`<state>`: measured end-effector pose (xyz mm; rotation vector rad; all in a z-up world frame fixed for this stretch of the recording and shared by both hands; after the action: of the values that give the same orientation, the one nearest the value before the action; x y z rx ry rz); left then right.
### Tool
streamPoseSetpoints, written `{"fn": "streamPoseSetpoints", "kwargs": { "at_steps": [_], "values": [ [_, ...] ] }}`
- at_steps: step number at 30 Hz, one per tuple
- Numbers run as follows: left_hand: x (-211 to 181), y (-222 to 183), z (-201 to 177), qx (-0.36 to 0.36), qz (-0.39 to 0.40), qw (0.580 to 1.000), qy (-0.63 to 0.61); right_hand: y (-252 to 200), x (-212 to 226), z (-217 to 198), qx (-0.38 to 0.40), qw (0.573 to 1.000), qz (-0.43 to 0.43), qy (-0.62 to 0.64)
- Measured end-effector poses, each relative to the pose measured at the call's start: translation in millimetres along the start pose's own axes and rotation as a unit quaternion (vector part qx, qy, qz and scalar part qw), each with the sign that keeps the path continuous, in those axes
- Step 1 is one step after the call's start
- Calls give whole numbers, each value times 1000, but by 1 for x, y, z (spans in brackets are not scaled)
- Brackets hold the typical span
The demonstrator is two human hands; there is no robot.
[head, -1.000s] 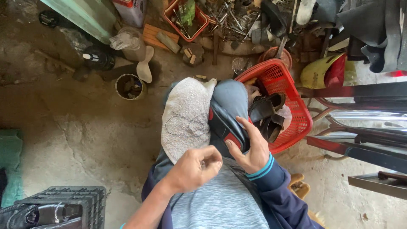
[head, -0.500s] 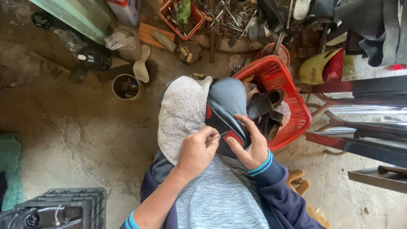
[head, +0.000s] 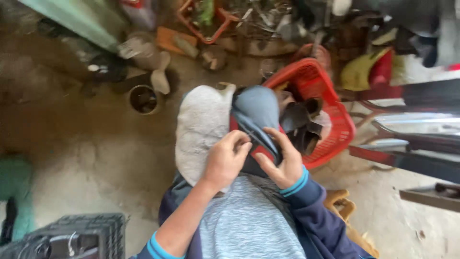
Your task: Repairing the sole of a shoe using a hand tool and a cloth
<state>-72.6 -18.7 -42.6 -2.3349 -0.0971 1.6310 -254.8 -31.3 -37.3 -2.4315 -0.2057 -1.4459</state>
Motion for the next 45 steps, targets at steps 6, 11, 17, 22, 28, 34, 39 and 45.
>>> {"fn": "streamPoseSetpoints", "kwargs": {
  "at_steps": [6, 11, 17, 22, 28, 34, 39, 45],
  "values": [
    [14, -4, 1, 94, -55, 990, -95, 0, 3, -5, -1, 1000, -20, -3],
    [-34, -37, -25, 185, -62, 946, -259, -4, 2, 0, 2, 998, -44, -43],
    [-51, -61, 1, -31, 122, 981, 151, -5, 2, 3, 27, 991, -81, -107],
    [-67, -66, 0, -15, 216, 962, 165, -8, -1, -2, 34, 991, -74, -104],
    [-27, -51, -11, 14, 117, 961, 252, -5, -3, -18, 48, 996, -52, -57],
    [-4, -33, -10, 16, 12, 933, 358, -8, -42, -17, 8, 1000, 11, 18],
    [3, -25, 6, -38, 65, 933, 352, -8, -56, -17, -30, 994, 22, 104],
    [-20, -17, -7, -60, 117, 935, 330, -3, -54, -14, -24, 995, 23, 96]
  ]
}}
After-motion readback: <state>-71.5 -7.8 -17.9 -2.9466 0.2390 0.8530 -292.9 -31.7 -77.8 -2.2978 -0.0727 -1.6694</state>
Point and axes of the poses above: each hand's wrist, its own y-axis towards the middle knuckle, its own z-axis out of the palm, x = y × z, the point moved 1 cm from there along y, towards the middle knuckle, and after that the axes turned 9 degrees about x, right-handed, at the moved point
